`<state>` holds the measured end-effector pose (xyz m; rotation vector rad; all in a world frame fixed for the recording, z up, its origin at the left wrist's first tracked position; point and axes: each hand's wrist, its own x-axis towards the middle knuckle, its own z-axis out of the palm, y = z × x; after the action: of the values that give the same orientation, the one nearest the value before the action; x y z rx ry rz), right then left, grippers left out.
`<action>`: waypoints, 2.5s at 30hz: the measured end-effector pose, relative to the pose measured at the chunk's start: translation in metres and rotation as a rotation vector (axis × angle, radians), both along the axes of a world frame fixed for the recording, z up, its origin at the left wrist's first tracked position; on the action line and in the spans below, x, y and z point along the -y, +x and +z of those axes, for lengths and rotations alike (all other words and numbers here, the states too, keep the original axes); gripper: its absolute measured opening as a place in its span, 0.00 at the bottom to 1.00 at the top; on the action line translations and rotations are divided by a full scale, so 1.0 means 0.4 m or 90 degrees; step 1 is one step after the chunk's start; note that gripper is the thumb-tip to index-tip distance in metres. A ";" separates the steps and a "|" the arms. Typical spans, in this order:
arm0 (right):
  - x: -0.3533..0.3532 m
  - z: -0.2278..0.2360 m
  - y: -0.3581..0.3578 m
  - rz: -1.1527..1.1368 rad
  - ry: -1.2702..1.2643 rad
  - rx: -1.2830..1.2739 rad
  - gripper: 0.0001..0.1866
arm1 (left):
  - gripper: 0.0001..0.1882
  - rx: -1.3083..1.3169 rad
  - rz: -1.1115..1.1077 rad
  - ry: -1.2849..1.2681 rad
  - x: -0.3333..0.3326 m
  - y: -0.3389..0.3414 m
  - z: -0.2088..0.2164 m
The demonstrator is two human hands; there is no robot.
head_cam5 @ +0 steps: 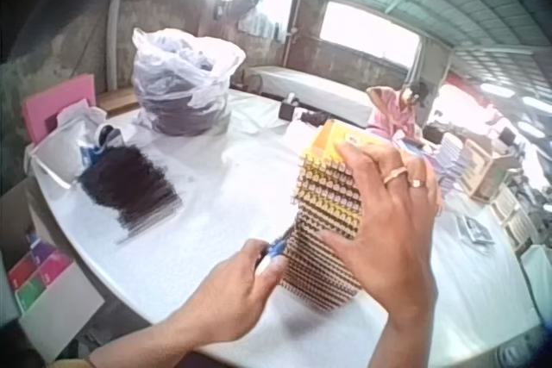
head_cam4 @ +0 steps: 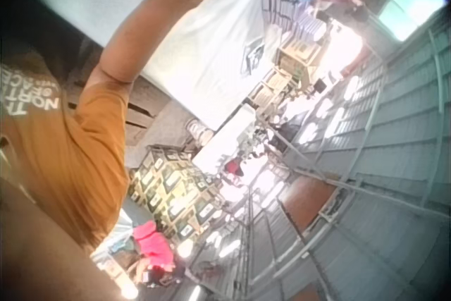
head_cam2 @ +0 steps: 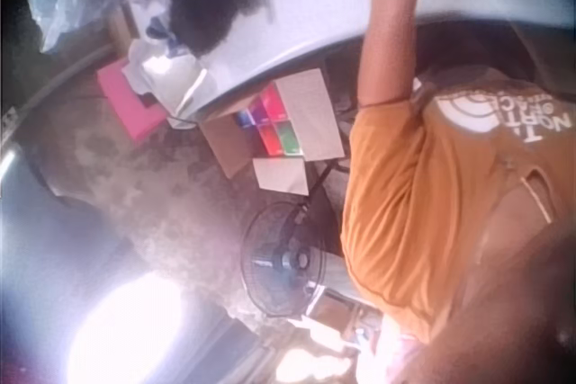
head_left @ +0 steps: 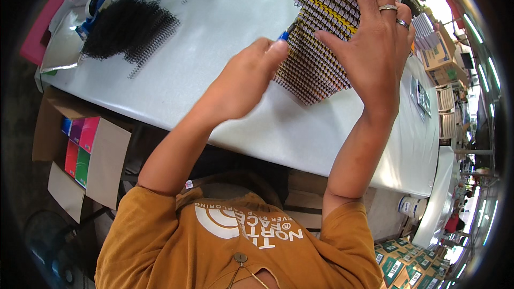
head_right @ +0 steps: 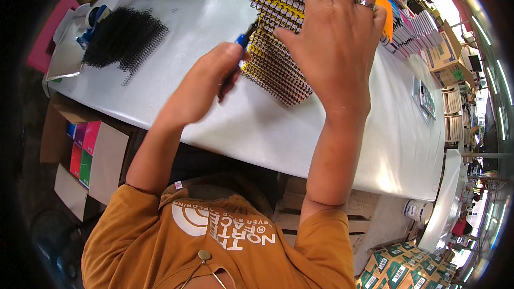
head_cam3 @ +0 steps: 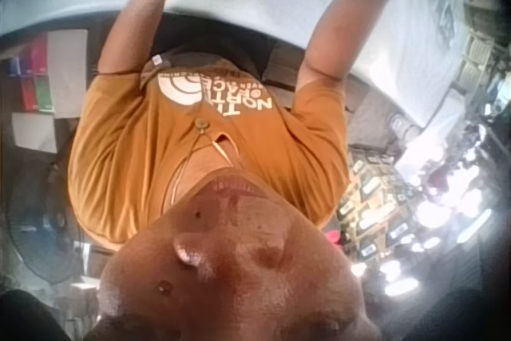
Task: The person trims the metal spiral bindings on a stack of notebooks using pliers. They then pick up a notebook and place it into a cardboard box.
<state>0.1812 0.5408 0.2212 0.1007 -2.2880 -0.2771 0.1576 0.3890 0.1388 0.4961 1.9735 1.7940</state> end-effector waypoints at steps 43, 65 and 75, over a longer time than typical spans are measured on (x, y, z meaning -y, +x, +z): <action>-0.026 -0.021 -0.006 -0.023 0.130 0.027 0.55 | 0.34 0.637 -0.432 0.733 0.028 -0.053 -0.148; -0.006 -0.021 0.009 0.081 0.066 -0.020 0.57 | 0.30 0.196 -0.069 0.085 0.025 -0.004 -0.068; -0.023 -0.026 -0.005 0.015 0.103 -0.018 0.56 | 0.31 0.527 -0.205 0.441 0.046 -0.037 -0.106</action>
<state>0.1794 0.5500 0.2109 0.2053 -2.2327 -0.4487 0.1429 0.3707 0.0965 0.1841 0.6731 1.9773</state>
